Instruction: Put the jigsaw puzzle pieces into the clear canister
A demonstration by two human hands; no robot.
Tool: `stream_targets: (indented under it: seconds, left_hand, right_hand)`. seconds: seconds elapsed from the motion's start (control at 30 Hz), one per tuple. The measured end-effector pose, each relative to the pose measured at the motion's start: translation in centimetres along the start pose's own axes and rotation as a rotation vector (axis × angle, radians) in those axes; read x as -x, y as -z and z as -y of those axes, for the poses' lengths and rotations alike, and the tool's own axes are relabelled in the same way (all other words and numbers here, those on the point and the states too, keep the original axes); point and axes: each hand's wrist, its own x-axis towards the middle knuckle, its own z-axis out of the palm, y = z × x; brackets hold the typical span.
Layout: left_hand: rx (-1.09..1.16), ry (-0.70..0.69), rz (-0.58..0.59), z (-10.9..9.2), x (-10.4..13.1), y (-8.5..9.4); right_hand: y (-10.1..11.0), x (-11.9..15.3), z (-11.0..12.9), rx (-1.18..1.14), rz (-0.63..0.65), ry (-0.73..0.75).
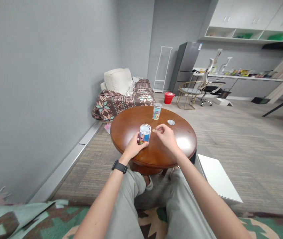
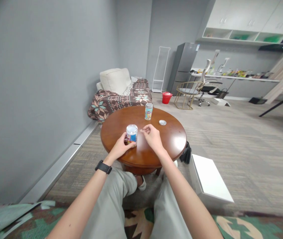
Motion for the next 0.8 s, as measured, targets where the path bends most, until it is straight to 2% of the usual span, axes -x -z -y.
stream_targets:
  seconds: [0.07,0.17,0.27,0.37,0.47,0.53,0.6,0.7,0.73,0.8]
  left_hand:
    - [0.004,-0.007,0.000,-0.1,0.1,0.0]
    - [0.009,-0.008,-0.011,-0.2,0.1,0.0]
    - [0.030,-0.002,-0.013,-0.2,0.1,-0.1]
    - [0.032,0.002,-0.011,-0.1,0.2,-0.1]
    - [0.016,0.001,-0.019,-0.1,0.2,-0.1]
    - [0.012,0.001,-0.016,0.0,0.1,0.0]
    - [0.010,0.002,-0.009,0.0,0.1,0.0]
    - [0.002,0.000,-0.006,0.1,0.0,0.0]
    - [-0.001,-0.001,-0.007,0.1,0.0,0.0]
    - [-0.004,-0.001,-0.006,0.2,0.0,0.0]
  right_hand:
    - [0.5,-0.7,1.9,-0.058,-0.100,0.108]
    - [0.9,-1.6,4.2,-0.067,-0.115,0.209]
    - [0.9,-2.0,5.2,-0.049,-0.008,0.259]
    - [0.9,-2.3,5.1,-0.034,0.098,0.289]
    - [1.3,-3.0,3.5,-0.033,0.083,0.259]
    - [1.6,-3.7,1.6,0.037,0.068,0.212]
    - [1.9,-4.4,-1.0,0.193,0.090,0.122]
    - [1.4,-4.7,-5.0,0.484,0.213,-0.078]
    - [1.1,-4.7,-6.0,0.550,0.246,-0.115]
    - [0.1,-4.6,-7.5,0.606,0.226,-0.130]
